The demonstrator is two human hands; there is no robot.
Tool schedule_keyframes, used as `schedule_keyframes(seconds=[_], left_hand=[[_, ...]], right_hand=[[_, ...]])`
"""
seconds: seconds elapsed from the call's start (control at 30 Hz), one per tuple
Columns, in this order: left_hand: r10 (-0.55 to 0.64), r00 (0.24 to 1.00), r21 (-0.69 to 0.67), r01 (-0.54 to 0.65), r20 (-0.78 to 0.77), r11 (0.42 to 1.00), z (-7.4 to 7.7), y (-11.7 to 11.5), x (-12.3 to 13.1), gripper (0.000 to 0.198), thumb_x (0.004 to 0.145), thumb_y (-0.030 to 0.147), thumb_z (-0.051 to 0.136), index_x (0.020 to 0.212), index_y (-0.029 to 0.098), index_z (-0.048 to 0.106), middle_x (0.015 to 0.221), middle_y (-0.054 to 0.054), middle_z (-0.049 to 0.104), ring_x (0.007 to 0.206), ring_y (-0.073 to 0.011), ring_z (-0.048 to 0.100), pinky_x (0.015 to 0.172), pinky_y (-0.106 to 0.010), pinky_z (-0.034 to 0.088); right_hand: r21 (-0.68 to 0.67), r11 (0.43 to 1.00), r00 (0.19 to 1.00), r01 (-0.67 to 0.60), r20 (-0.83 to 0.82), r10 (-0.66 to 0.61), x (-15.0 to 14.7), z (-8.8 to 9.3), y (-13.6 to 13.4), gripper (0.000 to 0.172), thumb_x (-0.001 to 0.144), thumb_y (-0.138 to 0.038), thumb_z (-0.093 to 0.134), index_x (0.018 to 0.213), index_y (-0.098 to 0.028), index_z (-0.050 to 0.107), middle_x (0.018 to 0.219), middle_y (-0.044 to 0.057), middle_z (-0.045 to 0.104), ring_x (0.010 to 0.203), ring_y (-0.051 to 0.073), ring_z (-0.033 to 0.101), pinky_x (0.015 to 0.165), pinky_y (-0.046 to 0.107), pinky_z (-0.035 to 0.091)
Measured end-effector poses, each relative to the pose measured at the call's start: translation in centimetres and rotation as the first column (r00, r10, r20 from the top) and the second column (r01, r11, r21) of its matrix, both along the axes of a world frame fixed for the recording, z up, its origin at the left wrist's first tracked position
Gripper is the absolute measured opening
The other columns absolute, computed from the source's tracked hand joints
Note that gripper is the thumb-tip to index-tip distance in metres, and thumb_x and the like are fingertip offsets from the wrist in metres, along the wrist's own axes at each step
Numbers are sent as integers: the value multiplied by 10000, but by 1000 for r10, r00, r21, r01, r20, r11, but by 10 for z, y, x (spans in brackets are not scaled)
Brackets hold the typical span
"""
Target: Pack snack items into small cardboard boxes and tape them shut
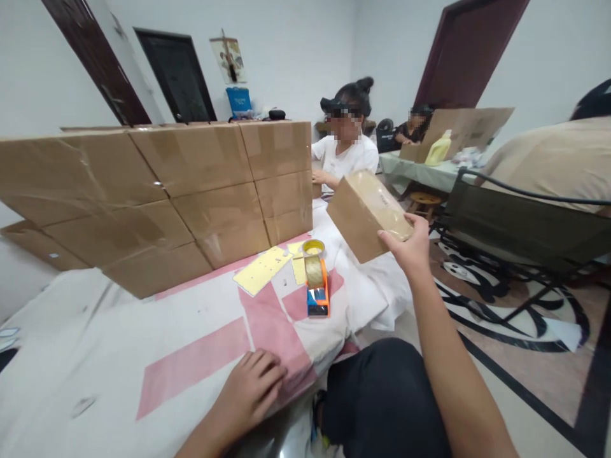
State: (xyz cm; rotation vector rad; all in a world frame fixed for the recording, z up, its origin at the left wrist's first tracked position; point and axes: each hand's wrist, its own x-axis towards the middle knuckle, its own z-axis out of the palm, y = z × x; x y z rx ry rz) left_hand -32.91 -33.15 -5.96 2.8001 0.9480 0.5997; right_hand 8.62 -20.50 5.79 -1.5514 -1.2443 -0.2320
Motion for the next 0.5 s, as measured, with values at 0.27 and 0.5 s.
schedule_keyframes(seconds=[0.27,0.5], left_hand=[[-5,998,-81,9,56,997,3,7,2,231,914,152,497,1089,232,624,983,-72,644,906,-222,557,778,-374,433],[17,1000,-142,-19,-18,990,-4,8,-2,149,912,302,581,1052,257,607,992,-25,627,928,-199,521,783,-365,378]], right_hand=[[-470,843,963,261,189,-193,-27,-43,107,787,718,-599,655,1280,-79,475,1346,264,449,1219,458,437,979,564,381],[-496,857,989,140,112,-97,-51,-25,207,956,751,-559,691,1417,59,393,1395,401,377,1354,463,345,1044,570,269]])
